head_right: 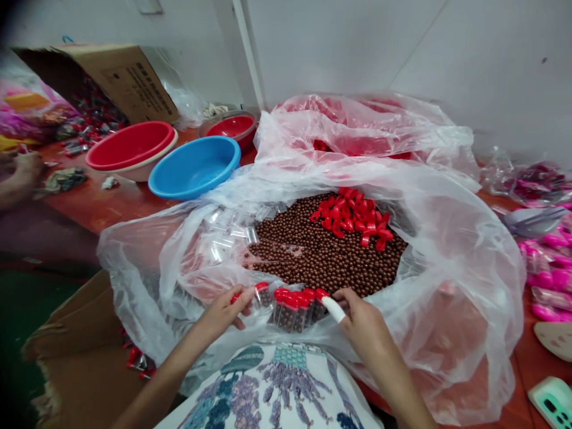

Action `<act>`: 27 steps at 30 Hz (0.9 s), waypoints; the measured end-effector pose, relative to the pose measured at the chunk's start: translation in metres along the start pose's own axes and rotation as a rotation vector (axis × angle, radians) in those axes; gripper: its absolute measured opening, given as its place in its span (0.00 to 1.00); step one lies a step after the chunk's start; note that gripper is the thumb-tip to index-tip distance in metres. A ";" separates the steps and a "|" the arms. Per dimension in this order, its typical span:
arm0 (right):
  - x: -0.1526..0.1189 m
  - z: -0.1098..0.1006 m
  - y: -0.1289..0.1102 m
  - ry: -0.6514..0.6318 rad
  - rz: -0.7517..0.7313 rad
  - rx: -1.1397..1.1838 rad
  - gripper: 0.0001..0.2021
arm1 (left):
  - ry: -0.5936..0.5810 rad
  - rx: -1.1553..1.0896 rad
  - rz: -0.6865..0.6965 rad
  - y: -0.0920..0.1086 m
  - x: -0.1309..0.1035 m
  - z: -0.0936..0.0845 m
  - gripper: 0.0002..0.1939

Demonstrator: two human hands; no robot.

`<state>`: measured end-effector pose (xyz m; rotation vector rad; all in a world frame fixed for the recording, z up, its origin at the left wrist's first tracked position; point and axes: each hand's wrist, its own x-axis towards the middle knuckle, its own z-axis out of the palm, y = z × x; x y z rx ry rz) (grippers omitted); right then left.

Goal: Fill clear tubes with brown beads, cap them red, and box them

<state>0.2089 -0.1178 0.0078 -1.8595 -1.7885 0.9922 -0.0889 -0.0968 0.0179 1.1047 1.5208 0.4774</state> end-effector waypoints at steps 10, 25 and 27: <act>-0.019 0.048 -0.036 0.105 -0.157 -0.127 0.39 | 0.130 0.430 0.170 -0.010 0.003 0.022 0.31; -0.015 0.065 -0.023 -0.052 -0.297 0.156 0.54 | -0.127 0.016 0.334 -0.013 -0.011 0.047 0.43; -0.014 0.065 -0.020 -0.098 -0.288 0.226 0.54 | -0.183 -0.139 0.329 -0.016 -0.010 0.051 0.47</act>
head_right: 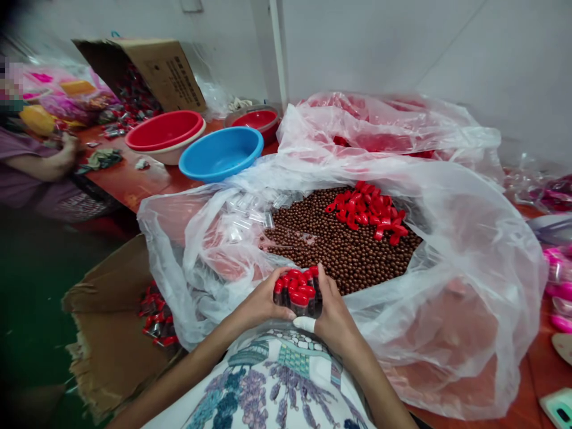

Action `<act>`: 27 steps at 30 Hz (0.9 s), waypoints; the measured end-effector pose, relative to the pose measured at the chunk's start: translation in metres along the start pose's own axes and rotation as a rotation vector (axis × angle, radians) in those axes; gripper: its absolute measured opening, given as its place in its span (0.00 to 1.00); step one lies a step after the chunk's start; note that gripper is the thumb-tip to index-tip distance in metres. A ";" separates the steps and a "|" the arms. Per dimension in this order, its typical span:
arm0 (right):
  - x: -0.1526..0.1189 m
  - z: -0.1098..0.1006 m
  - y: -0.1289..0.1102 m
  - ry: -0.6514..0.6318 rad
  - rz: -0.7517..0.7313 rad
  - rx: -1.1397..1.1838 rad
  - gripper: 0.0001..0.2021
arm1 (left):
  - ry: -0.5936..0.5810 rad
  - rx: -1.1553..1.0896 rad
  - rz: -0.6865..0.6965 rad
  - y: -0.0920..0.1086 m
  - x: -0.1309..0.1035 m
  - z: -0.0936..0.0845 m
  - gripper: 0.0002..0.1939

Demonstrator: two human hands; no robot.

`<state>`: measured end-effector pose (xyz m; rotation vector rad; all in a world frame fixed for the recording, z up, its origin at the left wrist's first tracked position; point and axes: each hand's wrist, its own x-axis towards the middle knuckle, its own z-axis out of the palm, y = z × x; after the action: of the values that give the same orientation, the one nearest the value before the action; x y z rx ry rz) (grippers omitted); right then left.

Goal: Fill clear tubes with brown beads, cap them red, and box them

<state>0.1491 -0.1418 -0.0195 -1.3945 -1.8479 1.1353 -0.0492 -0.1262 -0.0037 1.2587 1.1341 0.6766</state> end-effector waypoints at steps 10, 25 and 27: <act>0.006 -0.007 -0.007 0.046 -0.029 0.149 0.50 | -0.020 -0.245 0.017 0.009 0.018 0.001 0.53; 0.079 0.016 -0.119 -0.135 -0.295 0.047 0.48 | 0.357 -0.664 0.193 0.048 -0.038 -0.068 0.41; 0.080 0.056 -0.136 -0.261 -0.349 0.104 0.48 | 0.506 -0.717 0.192 0.028 -0.079 -0.083 0.41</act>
<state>0.0136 -0.0958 0.0670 -0.8527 -2.0769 1.2516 -0.1483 -0.1592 0.0521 0.5896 1.0233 1.4528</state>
